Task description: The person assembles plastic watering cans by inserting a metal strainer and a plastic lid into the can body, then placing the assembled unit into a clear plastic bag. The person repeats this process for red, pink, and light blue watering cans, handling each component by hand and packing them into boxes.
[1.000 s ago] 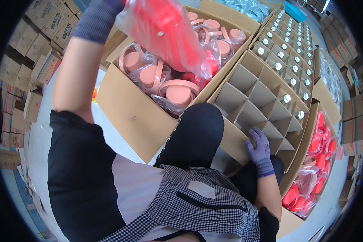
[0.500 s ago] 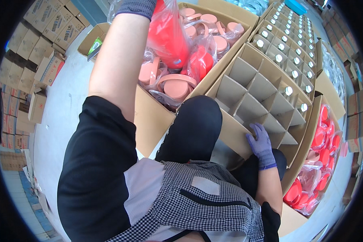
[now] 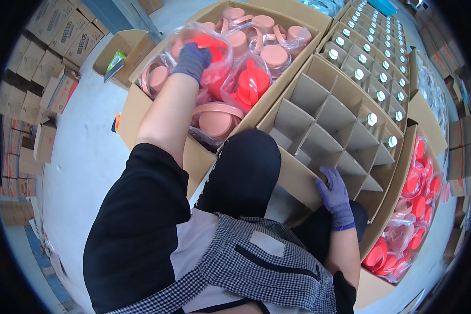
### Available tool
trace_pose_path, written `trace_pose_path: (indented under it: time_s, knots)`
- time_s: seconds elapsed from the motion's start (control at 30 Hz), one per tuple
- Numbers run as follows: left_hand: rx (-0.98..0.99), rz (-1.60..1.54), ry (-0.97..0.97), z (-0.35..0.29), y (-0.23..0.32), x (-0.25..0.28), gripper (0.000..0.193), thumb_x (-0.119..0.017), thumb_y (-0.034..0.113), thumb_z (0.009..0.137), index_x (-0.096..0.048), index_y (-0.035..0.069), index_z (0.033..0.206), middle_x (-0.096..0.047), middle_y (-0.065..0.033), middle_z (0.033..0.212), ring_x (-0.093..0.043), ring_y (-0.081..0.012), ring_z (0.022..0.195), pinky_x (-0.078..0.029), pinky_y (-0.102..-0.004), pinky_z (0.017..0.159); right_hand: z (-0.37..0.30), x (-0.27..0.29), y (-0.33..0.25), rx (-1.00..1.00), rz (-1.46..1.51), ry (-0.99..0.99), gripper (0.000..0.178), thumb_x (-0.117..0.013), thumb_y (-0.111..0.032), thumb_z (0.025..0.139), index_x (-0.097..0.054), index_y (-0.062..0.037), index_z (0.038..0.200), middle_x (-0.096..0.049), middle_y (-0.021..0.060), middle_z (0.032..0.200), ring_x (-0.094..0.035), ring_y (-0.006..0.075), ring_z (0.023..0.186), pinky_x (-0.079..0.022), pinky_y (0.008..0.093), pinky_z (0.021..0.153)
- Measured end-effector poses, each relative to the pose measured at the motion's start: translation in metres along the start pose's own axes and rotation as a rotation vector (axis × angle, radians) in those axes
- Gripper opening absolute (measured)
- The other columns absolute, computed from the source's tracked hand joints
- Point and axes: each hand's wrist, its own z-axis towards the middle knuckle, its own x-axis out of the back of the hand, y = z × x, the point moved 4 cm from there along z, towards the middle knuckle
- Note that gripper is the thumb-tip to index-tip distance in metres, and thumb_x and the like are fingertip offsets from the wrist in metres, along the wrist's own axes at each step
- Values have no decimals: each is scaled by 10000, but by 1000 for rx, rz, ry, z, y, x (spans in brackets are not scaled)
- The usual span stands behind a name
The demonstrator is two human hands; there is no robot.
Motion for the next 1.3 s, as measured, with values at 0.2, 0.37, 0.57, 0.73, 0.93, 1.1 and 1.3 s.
trace_pose_path:
  time_s: [0.2, 0.37, 0.57, 0.73, 0.93, 1.1, 1.3]
  knots:
    - [1046, -1797, -366, -53, 26, -60, 276, -580, 306, 974, -623, 99, 1151, -719, -183, 1007, -697, -376, 903, -576, -512, 826, 2, -5, 7, -26, -7, -4, 449, -701, -214, 935, -616, -51, 1345, -596, 203, 1374, -543, 378, 1324, -425, 425, 1124]
    - [191, -1421, -669, -56, 43, 24, 383, -642, 360, 949, -678, 64, 1190, -735, -118, 1090, -722, -271, 936, -576, -393, 874, 2, -6, 9, -33, -55, -37, 454, -710, -186, 922, -613, -46, 1342, -592, 200, 1378, -550, 376, 1309, -428, 430, 1123]
    - [197, -422, 69, 53, -98, 57, 478, -702, 452, 845, -767, 47, 1090, -751, -211, 1052, -734, -342, 995, -564, -405, 895, 6, -8, 8, -42, -118, -24, 483, -721, -195, 901, -610, -46, 1347, -579, 214, 1387, -538, 395, 1306, -430, 451, 1115]
    - [613, -274, -111, 84, -99, -5, 840, -705, 786, 722, -758, 81, 1177, -735, -259, 1109, -695, -382, 1133, -533, -424, 981, 11, -12, 11, -59, -212, -23, 507, -736, -223, 882, -617, -49, 1343, -570, 216, 1392, -537, 405, 1284, -447, 463, 1090]
    - [477, -46, -169, 83, -92, -46, 681, -657, 600, 847, -657, 131, 1341, -697, -219, 1256, -669, -364, 1199, -524, -451, 1026, 8, -11, 11, -47, -187, 15, 490, -743, -221, 866, -627, -46, 1309, -573, 212, 1375, -542, 403, 1268, -468, 460, 1059]
    - [333, -133, -69, 77, -155, 24, 485, -719, 383, 726, -757, 125, 1134, -729, -201, 1163, -710, -384, 1061, -566, -466, 897, 6, -7, -8, -8, -185, 2, 454, -737, -216, 861, -638, -39, 1267, -604, 198, 1321, -574, 401, 1223, -480, 458, 1036]
    - [118, -763, 110, 7, -112, 241, 494, -718, 298, 757, -718, -35, 1121, -731, -127, 941, -685, -203, 832, -553, -326, 803, 33, 11, -69, 202, -162, 105, 440, -717, -225, 881, -648, -42, 1274, -633, 211, 1302, -596, 411, 1215, -471, 475, 1063]
